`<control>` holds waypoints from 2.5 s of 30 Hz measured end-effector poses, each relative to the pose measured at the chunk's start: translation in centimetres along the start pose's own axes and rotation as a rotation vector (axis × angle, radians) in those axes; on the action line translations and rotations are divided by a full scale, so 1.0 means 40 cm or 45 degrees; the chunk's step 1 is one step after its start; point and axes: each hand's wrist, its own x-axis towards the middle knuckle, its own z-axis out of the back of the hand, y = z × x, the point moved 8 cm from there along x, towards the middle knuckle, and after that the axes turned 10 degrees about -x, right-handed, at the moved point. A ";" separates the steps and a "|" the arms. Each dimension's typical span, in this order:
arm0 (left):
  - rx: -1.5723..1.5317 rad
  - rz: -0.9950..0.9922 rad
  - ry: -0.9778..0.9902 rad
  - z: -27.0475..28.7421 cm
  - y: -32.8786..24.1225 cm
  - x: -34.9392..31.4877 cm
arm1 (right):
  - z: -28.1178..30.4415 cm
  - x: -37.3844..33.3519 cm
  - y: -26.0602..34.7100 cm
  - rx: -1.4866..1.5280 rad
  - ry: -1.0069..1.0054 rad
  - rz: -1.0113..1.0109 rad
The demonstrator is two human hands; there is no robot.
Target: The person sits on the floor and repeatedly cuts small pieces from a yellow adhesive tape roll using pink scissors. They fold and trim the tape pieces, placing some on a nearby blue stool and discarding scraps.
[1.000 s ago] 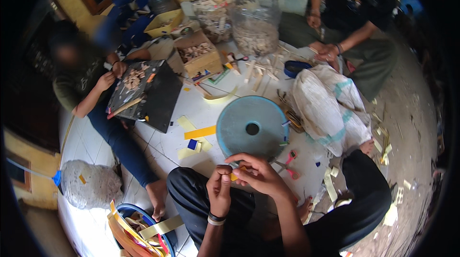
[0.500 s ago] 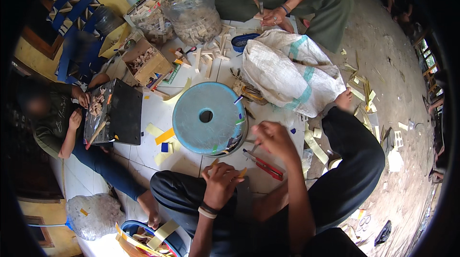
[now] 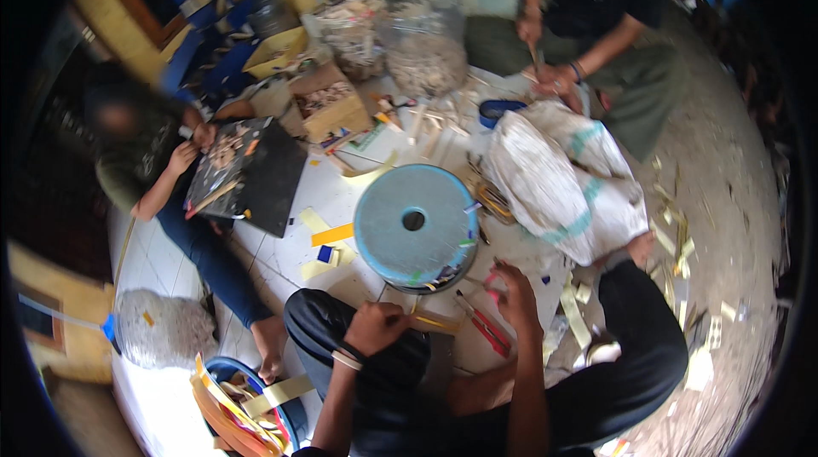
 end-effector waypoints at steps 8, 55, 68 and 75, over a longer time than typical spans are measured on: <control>0.107 0.384 -0.589 0.251 0.290 0.083 | 0.001 -0.009 -0.003 -0.194 0.060 0.025; 0.627 0.535 -0.564 0.266 0.494 0.263 | 0.007 -0.012 -0.262 -0.294 0.170 0.109; 0.245 0.610 -0.602 0.267 0.484 0.212 | 0.022 -0.004 -0.204 0.733 0.274 -0.414; 0.613 0.663 -0.391 0.180 0.442 0.215 | 0.056 -0.003 -0.087 0.760 0.272 -0.415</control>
